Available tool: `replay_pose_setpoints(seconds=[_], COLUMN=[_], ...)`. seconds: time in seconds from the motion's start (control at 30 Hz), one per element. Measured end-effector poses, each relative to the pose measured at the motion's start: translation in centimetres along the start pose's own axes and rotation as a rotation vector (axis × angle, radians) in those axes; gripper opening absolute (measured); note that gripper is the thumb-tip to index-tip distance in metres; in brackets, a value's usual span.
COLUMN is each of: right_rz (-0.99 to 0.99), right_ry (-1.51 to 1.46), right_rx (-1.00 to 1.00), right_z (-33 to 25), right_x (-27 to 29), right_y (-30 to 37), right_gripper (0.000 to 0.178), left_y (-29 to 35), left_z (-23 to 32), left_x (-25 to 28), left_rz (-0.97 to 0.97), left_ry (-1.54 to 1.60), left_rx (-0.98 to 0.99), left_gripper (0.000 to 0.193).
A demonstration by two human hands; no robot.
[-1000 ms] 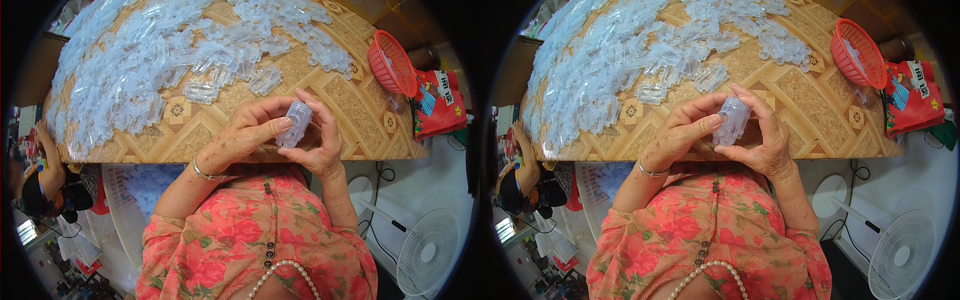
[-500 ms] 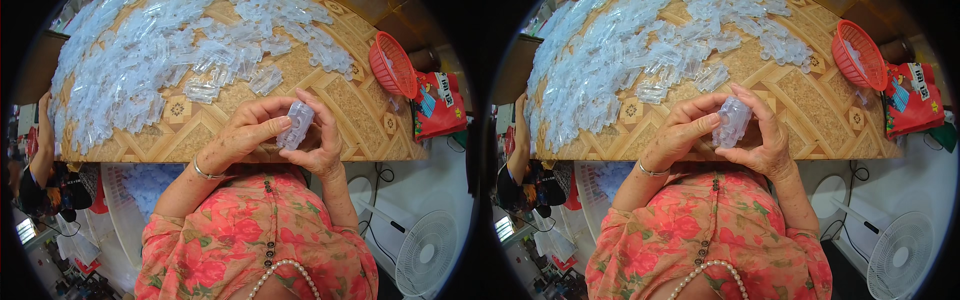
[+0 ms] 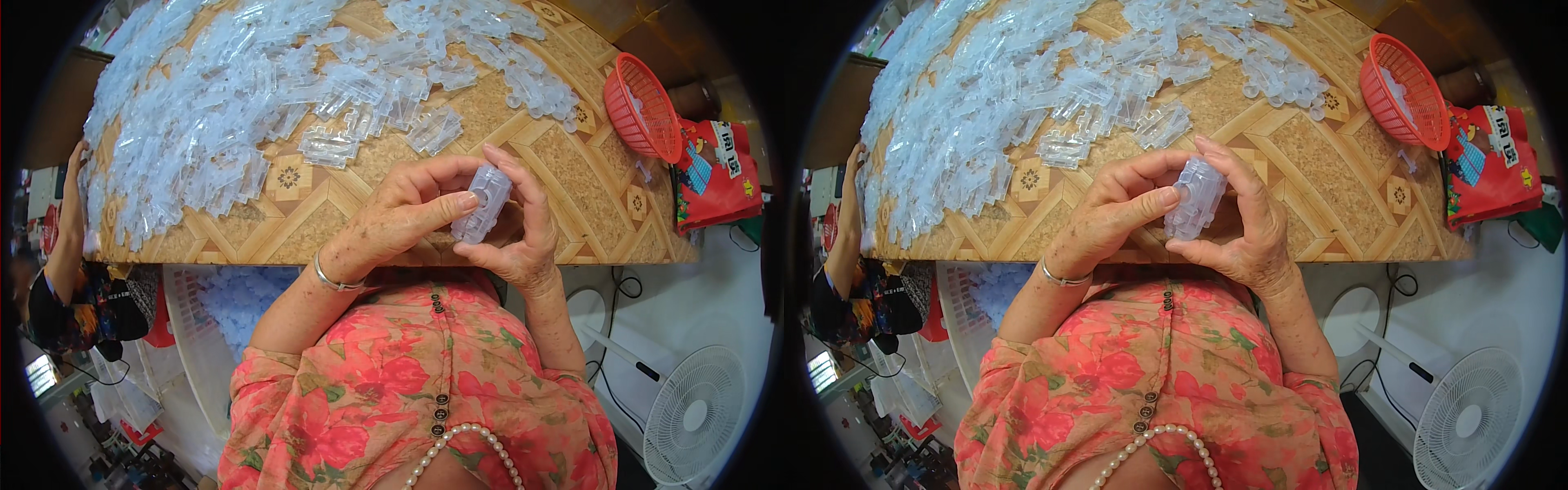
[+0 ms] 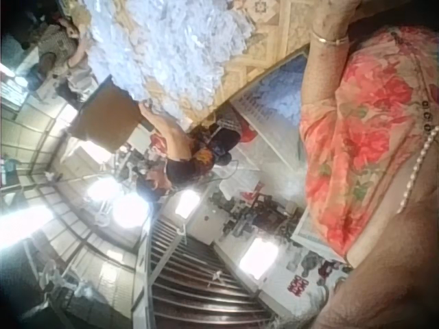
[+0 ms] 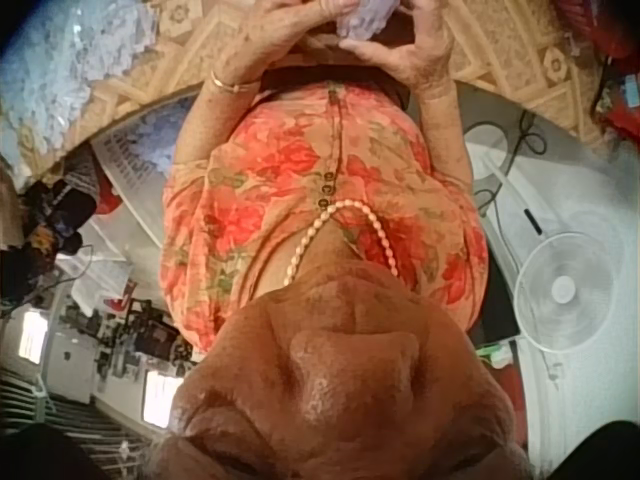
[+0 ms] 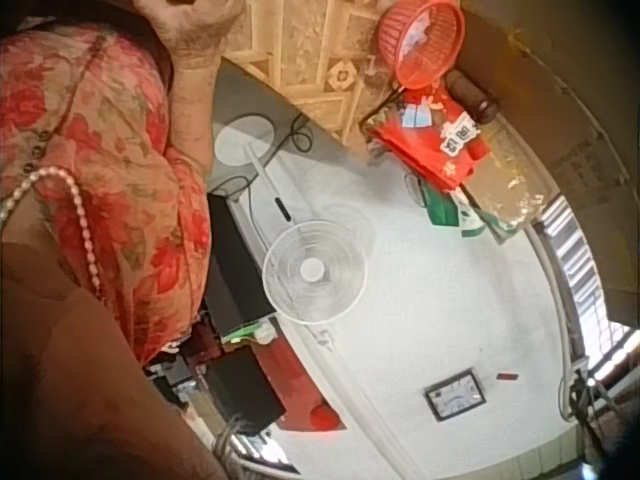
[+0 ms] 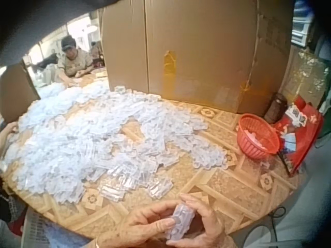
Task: The person sits at a wooden table and assembles small, clear plastic components by hand. They pick up individual parts from a large pile, fit them together, and place the assembled units back onto the table. The task involves repetitive manual manipulation of the plastic pieces without the use of tools.
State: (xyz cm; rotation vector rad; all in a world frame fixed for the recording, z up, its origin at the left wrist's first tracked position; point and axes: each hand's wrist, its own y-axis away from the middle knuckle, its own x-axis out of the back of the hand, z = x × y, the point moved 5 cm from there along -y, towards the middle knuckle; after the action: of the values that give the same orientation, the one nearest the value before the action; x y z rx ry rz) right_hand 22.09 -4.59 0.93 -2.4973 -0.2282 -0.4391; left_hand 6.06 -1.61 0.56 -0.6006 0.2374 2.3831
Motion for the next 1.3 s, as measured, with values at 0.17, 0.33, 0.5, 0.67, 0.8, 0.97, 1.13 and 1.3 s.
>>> replay_pose_setpoints(seconds=[0.17, 0.33, 0.5, 0.67, 0.8, 0.97, 1.13, 1.3], right_rz=[-0.006, -0.007, 0.005, 0.037, 0.014, 0.029, 0.073, 0.058], right_ry=[-0.026, -0.022, 0.0, 0.023, -0.005, -0.12, -0.202, -0.254], right_rx=[-0.022, -0.035, -0.013, -0.025, -0.046, -0.075, -0.182, -0.213], right_z=[0.4, 0.4, 0.4, 0.1, 0.4, 0.7, 0.6, 0.9], right_x=[0.0, -0.1, -0.4, -0.6, -0.8, -0.8, -1.2, -1.3], right_y=[0.2, 0.2, 0.4, 0.5, 0.5, 0.4, 0.4, 0.4], right_gripper=[0.1, 0.099, 0.099, 0.101, 0.101, 0.1, 0.099, 0.098], left_y=[0.0, 0.1, 0.3, 0.1, 0.1, -0.1, -0.4, -0.2], left_z=[-0.3, -0.1, 0.1, 0.2, -0.1, 0.0, -0.8, -0.9], left_x=[0.2, 0.3, 0.2, 0.1, 0.4, 0.2, 0.2, 0.1], left_rz=[0.001, 0.003, 0.008, 0.004, 0.066, 0.064, 0.096, 0.092], left_ry=[0.039, -0.003, -0.017, -0.012, -0.1, -0.091, -0.062, -0.007], left_rx=[-0.003, -0.022, 0.0, 0.008, 0.0, 0.031, 0.012, 0.018], left_gripper=[0.041, 0.043, 0.044, 0.041, 0.039, 0.039, 0.04, 0.041])
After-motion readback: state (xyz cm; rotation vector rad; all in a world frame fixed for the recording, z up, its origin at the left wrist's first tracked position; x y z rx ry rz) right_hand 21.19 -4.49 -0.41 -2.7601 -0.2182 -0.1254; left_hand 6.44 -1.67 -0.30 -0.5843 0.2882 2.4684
